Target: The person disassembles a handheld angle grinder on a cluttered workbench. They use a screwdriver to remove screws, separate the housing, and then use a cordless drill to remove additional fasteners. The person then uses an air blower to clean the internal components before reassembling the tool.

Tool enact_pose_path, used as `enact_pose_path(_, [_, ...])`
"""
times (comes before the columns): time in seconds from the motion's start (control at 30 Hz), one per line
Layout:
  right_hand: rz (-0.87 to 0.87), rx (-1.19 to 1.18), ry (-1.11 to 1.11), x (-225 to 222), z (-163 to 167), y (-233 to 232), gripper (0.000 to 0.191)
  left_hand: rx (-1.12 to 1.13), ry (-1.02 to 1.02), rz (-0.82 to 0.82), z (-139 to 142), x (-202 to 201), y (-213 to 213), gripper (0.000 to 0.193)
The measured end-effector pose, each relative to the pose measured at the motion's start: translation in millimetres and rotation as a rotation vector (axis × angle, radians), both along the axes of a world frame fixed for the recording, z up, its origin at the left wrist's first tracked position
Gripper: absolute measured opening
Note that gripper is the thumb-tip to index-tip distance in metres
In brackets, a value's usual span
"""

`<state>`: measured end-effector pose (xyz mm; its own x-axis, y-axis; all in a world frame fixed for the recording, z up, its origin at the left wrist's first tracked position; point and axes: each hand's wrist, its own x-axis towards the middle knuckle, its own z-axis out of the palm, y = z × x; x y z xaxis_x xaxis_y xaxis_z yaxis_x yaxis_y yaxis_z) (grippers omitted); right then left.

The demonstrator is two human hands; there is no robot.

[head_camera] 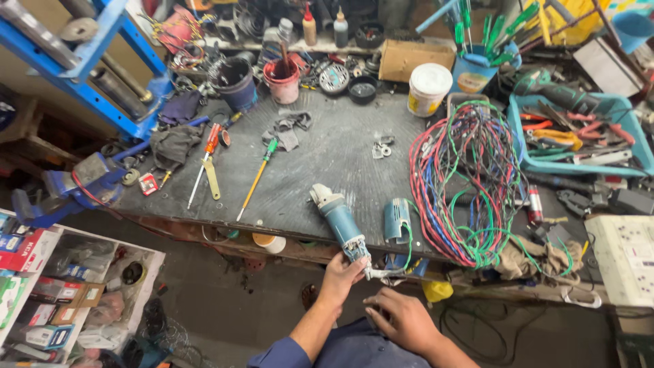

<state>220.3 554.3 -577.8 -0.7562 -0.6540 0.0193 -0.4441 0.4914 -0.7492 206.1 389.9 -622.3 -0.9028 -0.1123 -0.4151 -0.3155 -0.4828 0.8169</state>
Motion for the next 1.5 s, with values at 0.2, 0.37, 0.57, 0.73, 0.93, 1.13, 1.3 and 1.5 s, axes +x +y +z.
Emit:
enact_pose_path(0.2, [-0.009,-0.196,0.347,-1,1,9,0.019,-0.103,-0.036,-0.041,16,10,-4,0.040])
enact_pose_path(0.37, [-0.017,-0.182,0.175,-1,1,11,0.018,-0.188,0.032,-0.124,22,14,-16,0.040])
enact_pose_path(0.57, [-0.055,-0.073,0.026,5,-1,5,0.019,-0.261,-0.006,-0.198,17,15,-27,0.042])
enact_pose_path(0.73, [-0.100,-0.172,0.189,6,-3,-12,0.022,-0.113,-0.029,-0.194,10,13,-46,0.049])
enact_pose_path(0.93, [-0.440,-0.109,0.079,11,-8,-50,0.022,-0.042,0.002,-0.315,9,8,-90,0.048])
enact_pose_path(1.13, [-0.543,-0.135,0.169,12,-15,-103,0.022,-0.165,-0.020,-0.420,12,11,-159,0.039])
enact_pose_path(1.3, [-0.574,-0.192,0.203,11,-25,-137,0.018,-0.280,0.149,-0.389,-1,23,-217,0.038])
enact_pose_path(1.5, [-0.600,-0.111,0.224,29,-33,-177,0.016,-0.295,0.181,-0.303,-11,38,-251,0.020])
